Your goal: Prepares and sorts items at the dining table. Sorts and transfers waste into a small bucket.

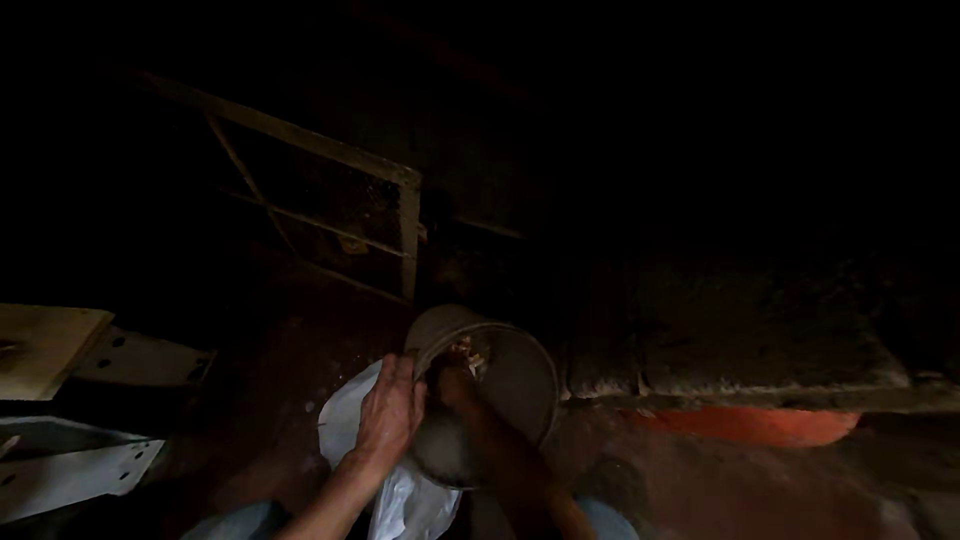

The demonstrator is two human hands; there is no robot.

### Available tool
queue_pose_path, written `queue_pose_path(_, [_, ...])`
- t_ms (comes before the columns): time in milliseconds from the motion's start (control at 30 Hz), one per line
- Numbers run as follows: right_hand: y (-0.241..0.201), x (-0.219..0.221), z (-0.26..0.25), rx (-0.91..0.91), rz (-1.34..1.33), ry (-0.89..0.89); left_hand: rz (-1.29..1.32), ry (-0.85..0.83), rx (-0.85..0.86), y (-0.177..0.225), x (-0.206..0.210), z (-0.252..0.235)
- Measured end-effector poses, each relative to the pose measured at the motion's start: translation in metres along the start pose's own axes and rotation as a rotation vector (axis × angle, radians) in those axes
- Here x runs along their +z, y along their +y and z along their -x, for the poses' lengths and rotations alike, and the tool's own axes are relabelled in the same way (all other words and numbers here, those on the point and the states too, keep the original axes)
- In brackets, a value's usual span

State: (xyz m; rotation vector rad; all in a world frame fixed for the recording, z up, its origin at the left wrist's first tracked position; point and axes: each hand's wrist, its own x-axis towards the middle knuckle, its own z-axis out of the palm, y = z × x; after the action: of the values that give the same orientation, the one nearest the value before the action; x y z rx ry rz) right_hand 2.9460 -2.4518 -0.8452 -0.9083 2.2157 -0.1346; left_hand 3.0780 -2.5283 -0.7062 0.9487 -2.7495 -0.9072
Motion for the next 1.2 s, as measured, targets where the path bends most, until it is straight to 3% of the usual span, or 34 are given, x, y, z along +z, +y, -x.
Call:
queue_pose_path(167, [0.0,-0.074,0.003,0.222,-0.205,0.131,0.025,-0.018,0.034,0.002,-0.002,0.001])
queue_pose_path(267, [-0.027,-0.08,0.008,0.065,-0.122,-0.001,0.027,-0.019,0.054,0.002,0.0,0.0])
queue_pose_path(367, [-0.039,-0.054,0.018,-0.191,-0.137,0.015,0.01,-0.022,0.056,0.003,0.001,0.001])
queue_pose_path(467, [-0.014,-0.019,0.028,-0.352,-0.101,0.066,-0.05,-0.007,0.054,0.006,0.002,0.001])
queue_pose_path(567, [0.009,-0.015,0.019,-0.405,0.117,-0.077,-0.089,-0.038,0.015,0.012,0.0,0.002])
queue_pose_path(600, [0.011,-0.026,0.018,-0.374,0.154,-0.108,-0.091,-0.053,0.0,0.013,0.0,0.001])
queue_pose_path(700, [0.017,-0.067,0.024,-0.02,-0.017,-0.093,-0.077,-0.09,-0.034,0.016,-0.003,0.001])
queue_pose_path(800, [0.042,-0.067,0.009,0.185,-0.144,-0.031,-0.062,-0.104,-0.012,0.021,-0.002,0.002])
queue_pose_path(1000, [0.035,0.007,0.003,0.195,-0.106,0.083,-0.046,-0.017,0.013,0.016,0.009,0.007])
queue_pose_path(1200, [0.018,-0.001,0.017,0.156,-0.13,-0.034,-0.005,0.076,0.088,0.013,0.017,0.008])
